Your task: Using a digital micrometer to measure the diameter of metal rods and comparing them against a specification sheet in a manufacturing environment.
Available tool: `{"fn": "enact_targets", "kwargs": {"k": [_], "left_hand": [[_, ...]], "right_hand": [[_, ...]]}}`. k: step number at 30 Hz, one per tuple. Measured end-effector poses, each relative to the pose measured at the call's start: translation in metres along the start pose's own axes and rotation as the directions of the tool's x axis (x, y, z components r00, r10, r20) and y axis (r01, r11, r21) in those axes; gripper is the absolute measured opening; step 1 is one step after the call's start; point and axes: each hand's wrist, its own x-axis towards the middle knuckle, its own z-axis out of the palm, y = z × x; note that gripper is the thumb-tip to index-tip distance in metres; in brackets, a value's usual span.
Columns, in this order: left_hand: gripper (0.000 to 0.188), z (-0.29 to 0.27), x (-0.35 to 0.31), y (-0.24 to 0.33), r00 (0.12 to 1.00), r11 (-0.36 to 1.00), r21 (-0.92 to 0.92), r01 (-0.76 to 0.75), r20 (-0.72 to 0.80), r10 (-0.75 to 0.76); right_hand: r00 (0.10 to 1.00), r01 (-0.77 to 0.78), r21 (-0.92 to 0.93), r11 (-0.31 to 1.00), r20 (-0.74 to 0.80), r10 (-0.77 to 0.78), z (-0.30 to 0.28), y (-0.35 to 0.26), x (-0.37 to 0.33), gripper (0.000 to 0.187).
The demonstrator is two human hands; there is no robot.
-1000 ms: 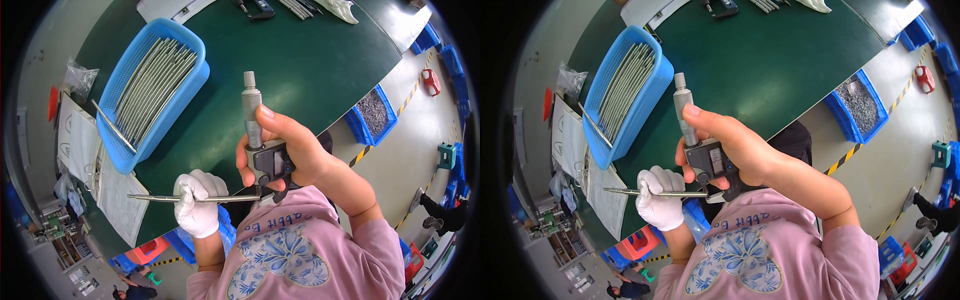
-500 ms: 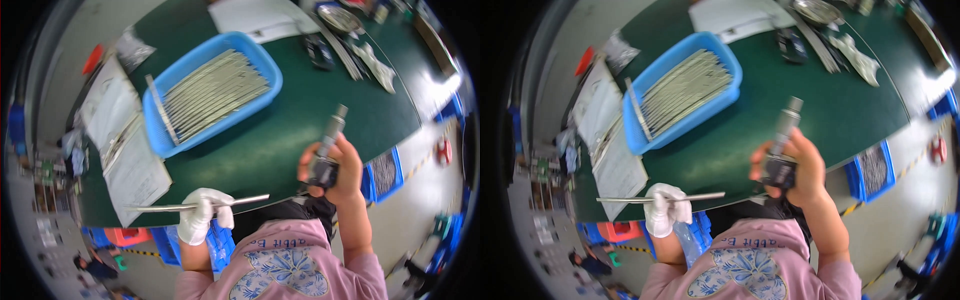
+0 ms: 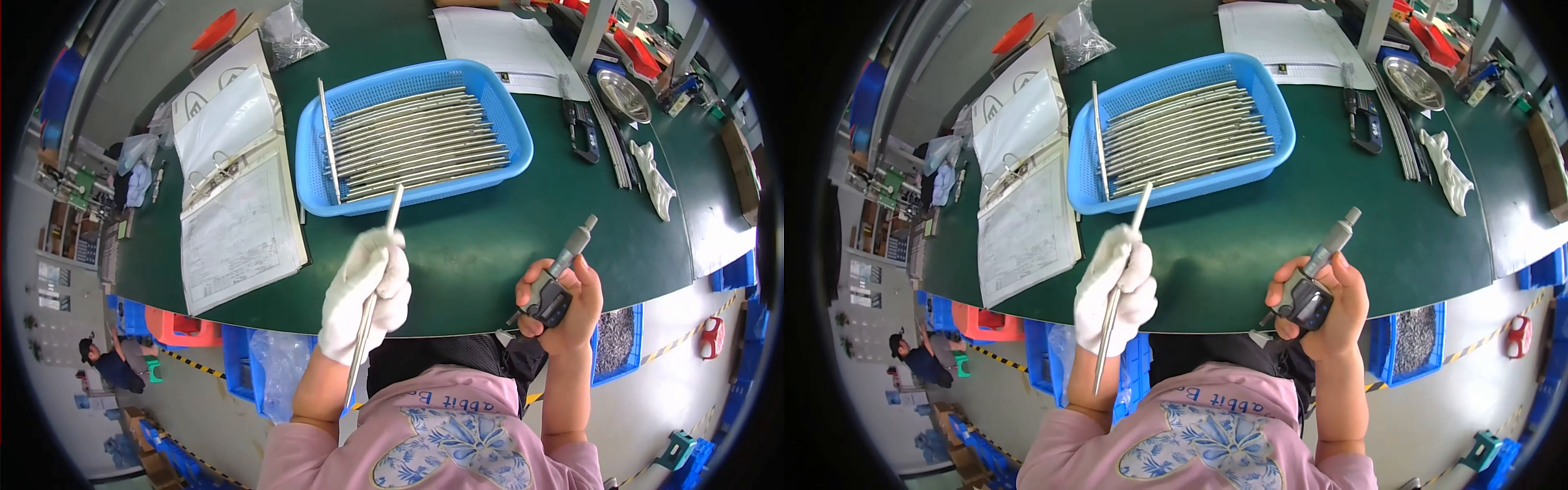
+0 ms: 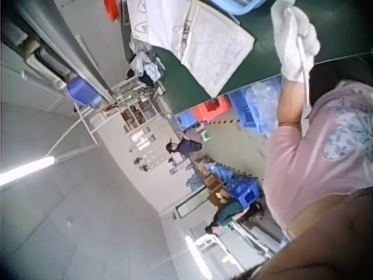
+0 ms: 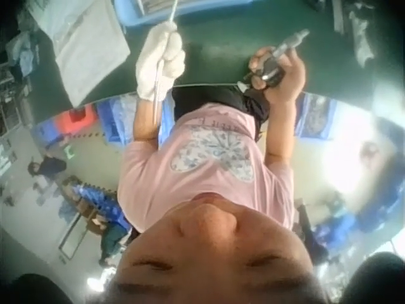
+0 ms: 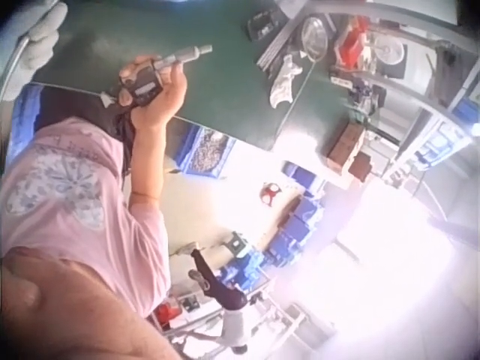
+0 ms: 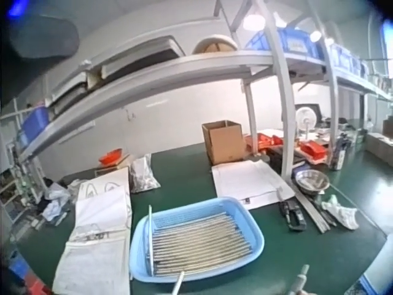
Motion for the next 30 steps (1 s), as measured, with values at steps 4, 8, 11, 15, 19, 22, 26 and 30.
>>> {"fn": "enact_targets", "kwargs": {"k": [4, 8, 11, 15, 19, 22, 26, 30], "left_hand": [[0.053, 0.019, 0.009, -0.005, 0.927, 0.852, 0.486, -0.197, -0.192, 0.323], [0.042, 0.021, 0.008, 0.003, 0.969, 0.879, 0.468, -0.093, -0.162, 0.189], [0.018, 0.015, 0.011, -0.01, 0.979, 0.973, 0.229, 0.019, -0.202, 0.028], [0.016, 0.018, 0.005, -0.029, 0.976, 0.976, 0.209, -0.063, -0.194, 0.104], [0.016, 0.022, 0.004, -0.041, 0.979, 0.977, 0.196, -0.088, -0.165, 0.121], [0.016, 0.02, 0.002, -0.047, 0.98, 0.978, 0.196, -0.068, -0.17, 0.102], [0.012, 0.01, 0.0, -0.051, 0.991, 0.985, 0.16, -0.059, -0.112, 0.077], [0.013, 0.009, 0.0, -0.053, 0.993, 0.984, 0.169, -0.048, -0.096, 0.065]], "right_hand": [[0.999, 0.006, -0.012, 1.0, 0.032, -0.005, 0.001, 0.003, -0.003, 0.054], [0.999, 0.022, -0.026, 0.999, 0.035, -0.021, -0.003, 0.009, -0.005, 0.056], [0.999, -0.011, 0.014, 1.0, 0.042, 0.01, 0.001, 0.013, -0.004, 0.062], [0.993, -0.072, 0.05, 0.996, 0.094, 0.068, 0.005, 0.016, -0.002, 0.066], [0.986, -0.076, 0.142, 0.987, 0.159, 0.053, 0.003, 0.015, 0.002, 0.066], [0.985, -0.103, 0.167, 0.981, 0.157, 0.076, 0.007, 0.015, 0.004, 0.066], [0.984, -0.098, 0.166, 0.981, 0.167, 0.07, 0.007, 0.015, 0.002, 0.065], [0.981, -0.125, 0.135, 0.983, 0.162, 0.102, 0.008, 0.013, 0.002, 0.065]]}}
